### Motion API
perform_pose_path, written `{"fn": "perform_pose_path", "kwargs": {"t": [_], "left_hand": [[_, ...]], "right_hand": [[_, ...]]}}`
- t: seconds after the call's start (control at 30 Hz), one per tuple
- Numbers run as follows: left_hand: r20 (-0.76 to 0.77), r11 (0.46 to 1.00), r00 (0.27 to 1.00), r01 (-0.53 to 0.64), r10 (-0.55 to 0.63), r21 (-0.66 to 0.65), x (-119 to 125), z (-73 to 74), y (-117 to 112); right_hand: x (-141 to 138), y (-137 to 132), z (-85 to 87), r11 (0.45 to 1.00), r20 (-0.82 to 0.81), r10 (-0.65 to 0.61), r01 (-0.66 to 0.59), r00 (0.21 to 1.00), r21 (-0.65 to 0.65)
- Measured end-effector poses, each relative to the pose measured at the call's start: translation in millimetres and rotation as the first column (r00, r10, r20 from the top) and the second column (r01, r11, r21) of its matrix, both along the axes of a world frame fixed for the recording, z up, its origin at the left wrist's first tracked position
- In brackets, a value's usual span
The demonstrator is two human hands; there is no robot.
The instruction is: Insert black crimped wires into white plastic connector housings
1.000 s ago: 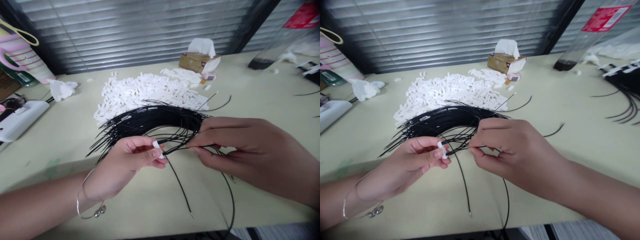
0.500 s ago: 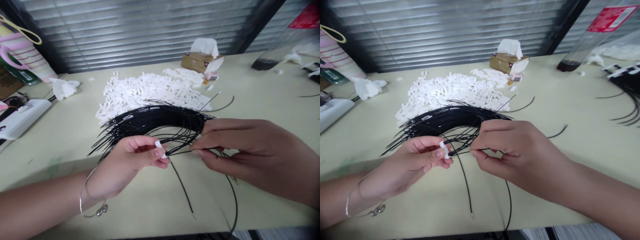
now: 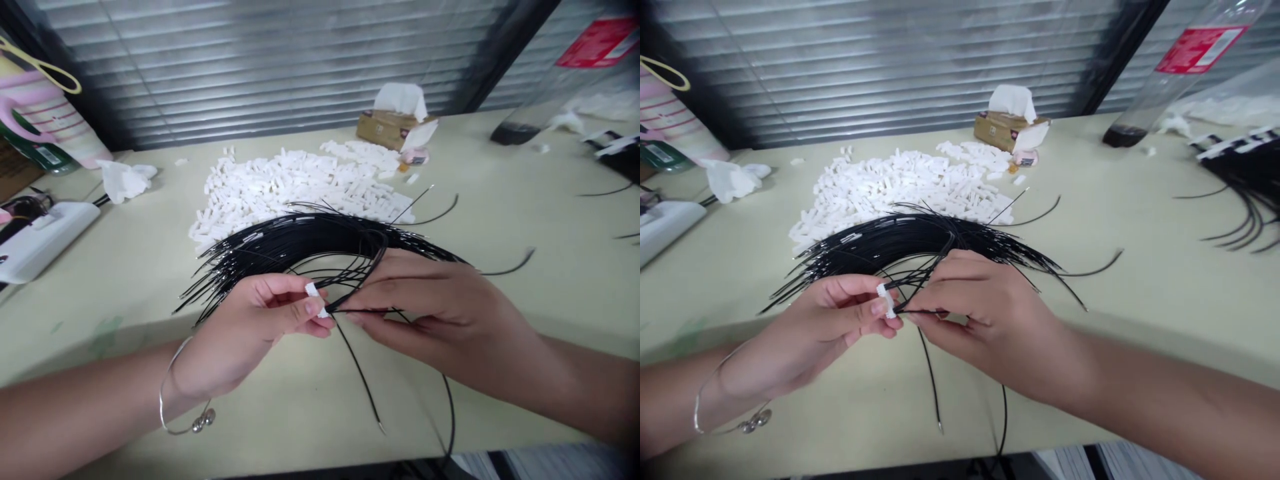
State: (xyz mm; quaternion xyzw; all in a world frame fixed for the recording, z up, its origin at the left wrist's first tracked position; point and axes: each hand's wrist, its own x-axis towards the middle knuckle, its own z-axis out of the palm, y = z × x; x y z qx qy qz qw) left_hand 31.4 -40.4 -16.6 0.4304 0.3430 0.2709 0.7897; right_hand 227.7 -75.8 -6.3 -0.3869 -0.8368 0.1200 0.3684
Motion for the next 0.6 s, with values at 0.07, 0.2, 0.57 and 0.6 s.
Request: {"fn": "perform_pose_path", "kwargs": {"t": [0.07, 0.2, 0.57, 0.6], "left_hand": [[0.006, 1.000, 1.000, 0.010, -0.010, 0.002, 0, 0.4, 1], [-0.014, 1.000, 1.000, 0.017, -0.017, 0.003, 0, 1.4, 2], [-0.061, 0.996, 0.996, -0.058, 0.062, 0.068, -2, 21.3, 9], [-0.065, 0.986, 0.993, -0.092, 0.102, 0.142, -3, 33.2, 15]], "right_hand": [[-1, -1, -0.8, 0.999, -0.007, -0.035, 0.035, 0.999, -0.007], [-3, -2, -1.7, 0.999, -0.028, -0.034, 0.033, 0.999, -0.041], [12, 7, 18.1, 0.996, 0.073, -0.072, 0.068, 0.995, 0.058], [21, 9, 25.3, 0.987, 0.039, -0.138, 0.134, 0.990, 0.092]]}}
